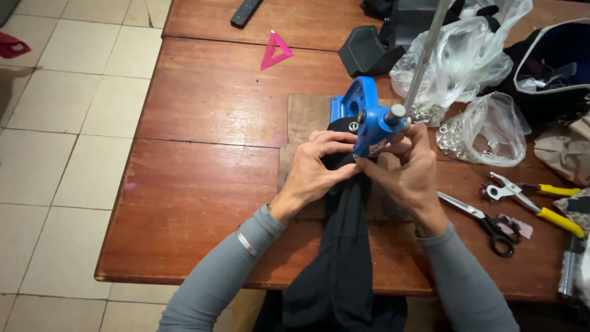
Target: Installing metal grommets into black fabric using a manual press machine and trimming edges with scissors.
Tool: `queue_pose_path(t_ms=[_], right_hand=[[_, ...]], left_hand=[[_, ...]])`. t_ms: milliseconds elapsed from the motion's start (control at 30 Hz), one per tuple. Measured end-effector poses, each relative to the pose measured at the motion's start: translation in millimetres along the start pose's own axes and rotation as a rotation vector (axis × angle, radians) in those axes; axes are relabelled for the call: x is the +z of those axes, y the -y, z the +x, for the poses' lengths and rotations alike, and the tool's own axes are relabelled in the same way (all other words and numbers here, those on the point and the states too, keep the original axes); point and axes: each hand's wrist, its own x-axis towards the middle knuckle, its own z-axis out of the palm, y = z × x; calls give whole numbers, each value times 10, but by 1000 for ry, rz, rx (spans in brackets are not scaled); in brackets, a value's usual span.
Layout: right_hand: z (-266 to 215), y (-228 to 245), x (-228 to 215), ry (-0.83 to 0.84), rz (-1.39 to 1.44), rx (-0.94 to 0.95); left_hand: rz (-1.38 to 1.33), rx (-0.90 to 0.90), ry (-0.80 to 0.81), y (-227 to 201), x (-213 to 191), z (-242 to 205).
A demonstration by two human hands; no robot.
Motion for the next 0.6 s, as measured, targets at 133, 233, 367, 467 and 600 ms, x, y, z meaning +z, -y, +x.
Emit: queue_pose_path(t_ms=[133,233,367,467,600], right_hand=[[68,90,-23,7,-440,-80],[85,39,-91,47,-527,-171],[168,7,-159,151,-508,-116],[146,-39,-88,152,-157,-118],[138,104,-93,139,-403,-51]], left_hand=[[0,21,-36,18,29,-30],[-23,-10,-84,-127,43,-35],[-70,-30,-151,-49,121,-66],[-62,4,-143,7,105,-53],[-25,-27,-85,-150,14,-17]])
